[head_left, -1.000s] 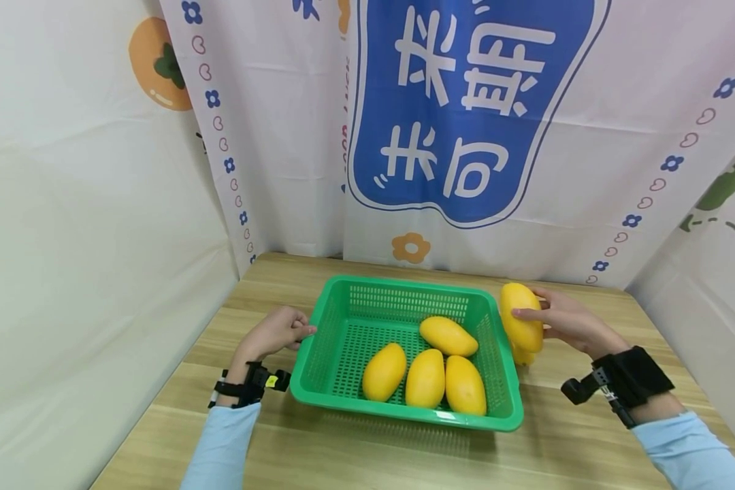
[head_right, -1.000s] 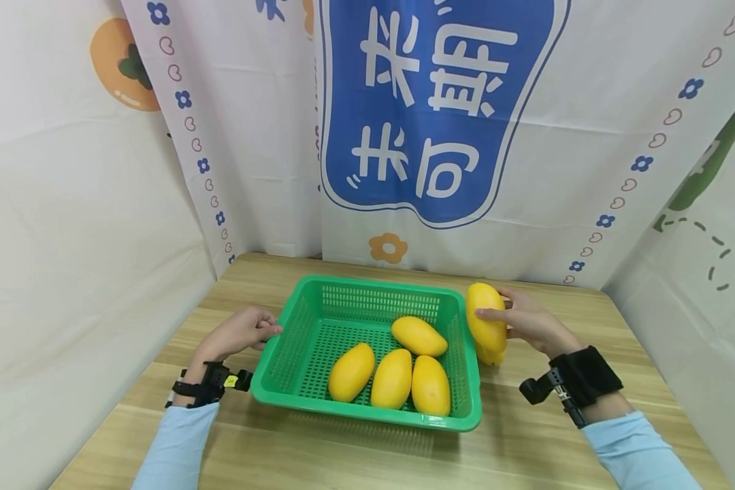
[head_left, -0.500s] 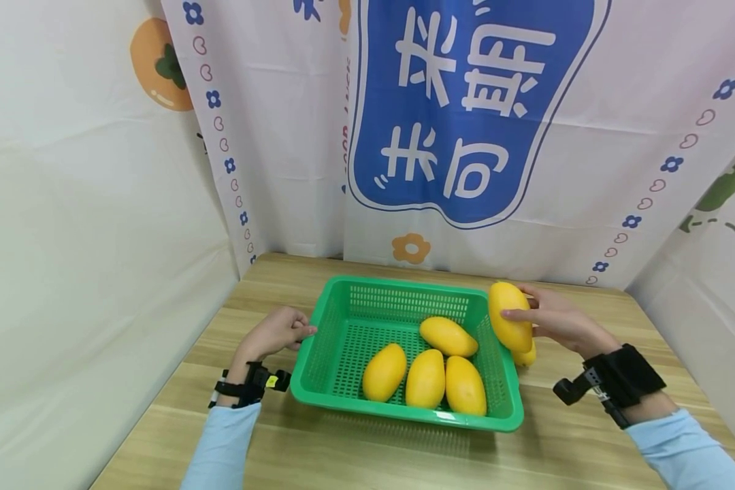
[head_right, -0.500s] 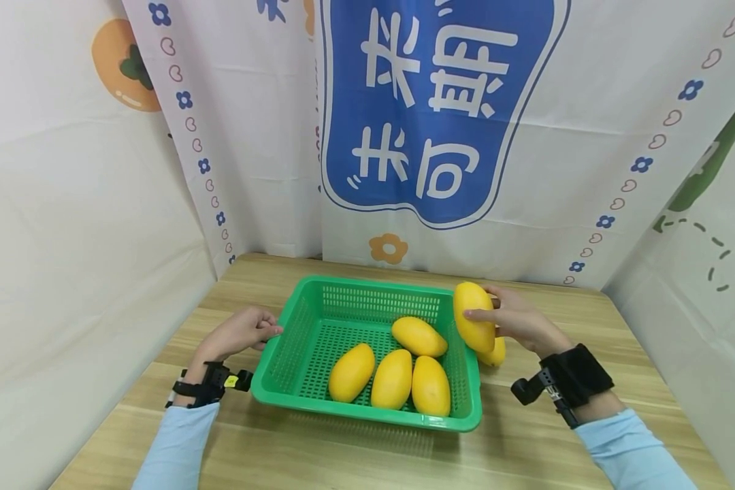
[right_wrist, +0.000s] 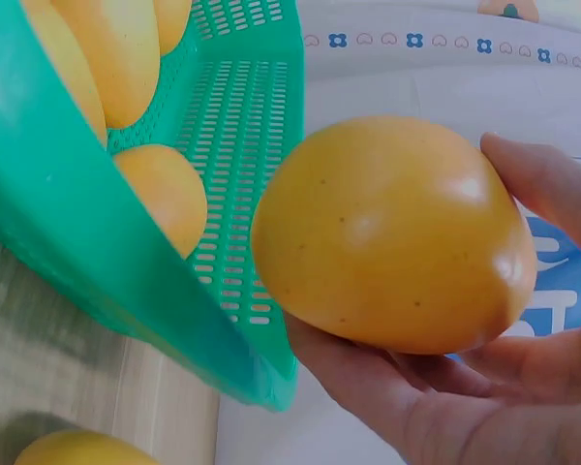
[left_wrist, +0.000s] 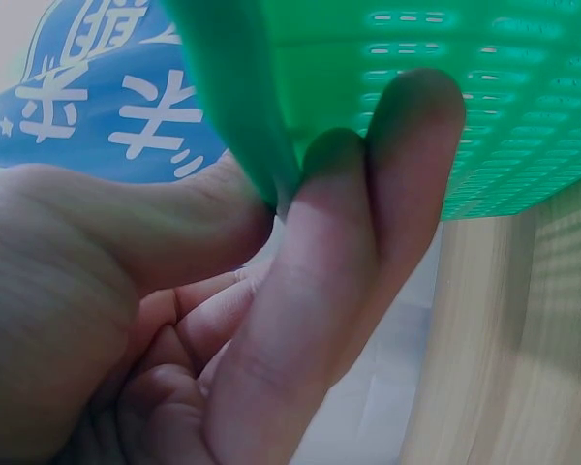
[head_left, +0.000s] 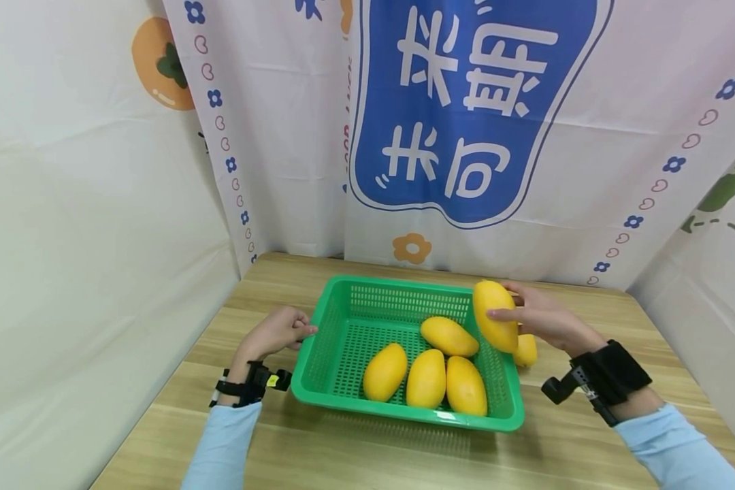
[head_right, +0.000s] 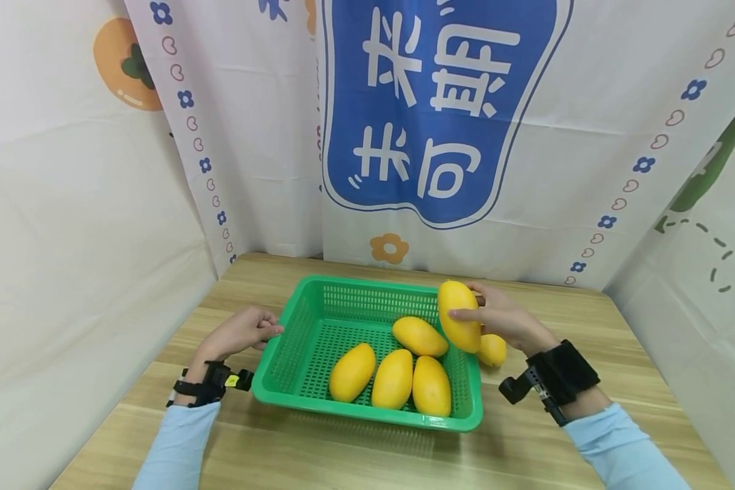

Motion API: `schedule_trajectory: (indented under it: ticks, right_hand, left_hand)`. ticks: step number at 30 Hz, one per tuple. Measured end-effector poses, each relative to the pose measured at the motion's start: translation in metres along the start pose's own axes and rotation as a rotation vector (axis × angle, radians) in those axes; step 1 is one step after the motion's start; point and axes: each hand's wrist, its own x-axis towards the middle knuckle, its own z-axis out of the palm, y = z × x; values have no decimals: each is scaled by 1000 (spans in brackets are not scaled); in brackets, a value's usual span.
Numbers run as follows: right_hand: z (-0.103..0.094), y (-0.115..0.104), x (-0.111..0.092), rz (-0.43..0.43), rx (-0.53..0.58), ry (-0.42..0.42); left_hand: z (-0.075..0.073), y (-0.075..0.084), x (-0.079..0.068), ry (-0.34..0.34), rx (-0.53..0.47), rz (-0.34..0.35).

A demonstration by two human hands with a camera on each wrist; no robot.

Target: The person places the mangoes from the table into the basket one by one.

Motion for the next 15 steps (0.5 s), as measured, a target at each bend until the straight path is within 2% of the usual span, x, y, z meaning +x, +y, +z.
schedule_trajectory:
  ticks: [15]
  right_hand:
    - [17, -8, 14, -10, -21, -46]
  left_hand:
    - [0, 1, 0, -1, -8, -14]
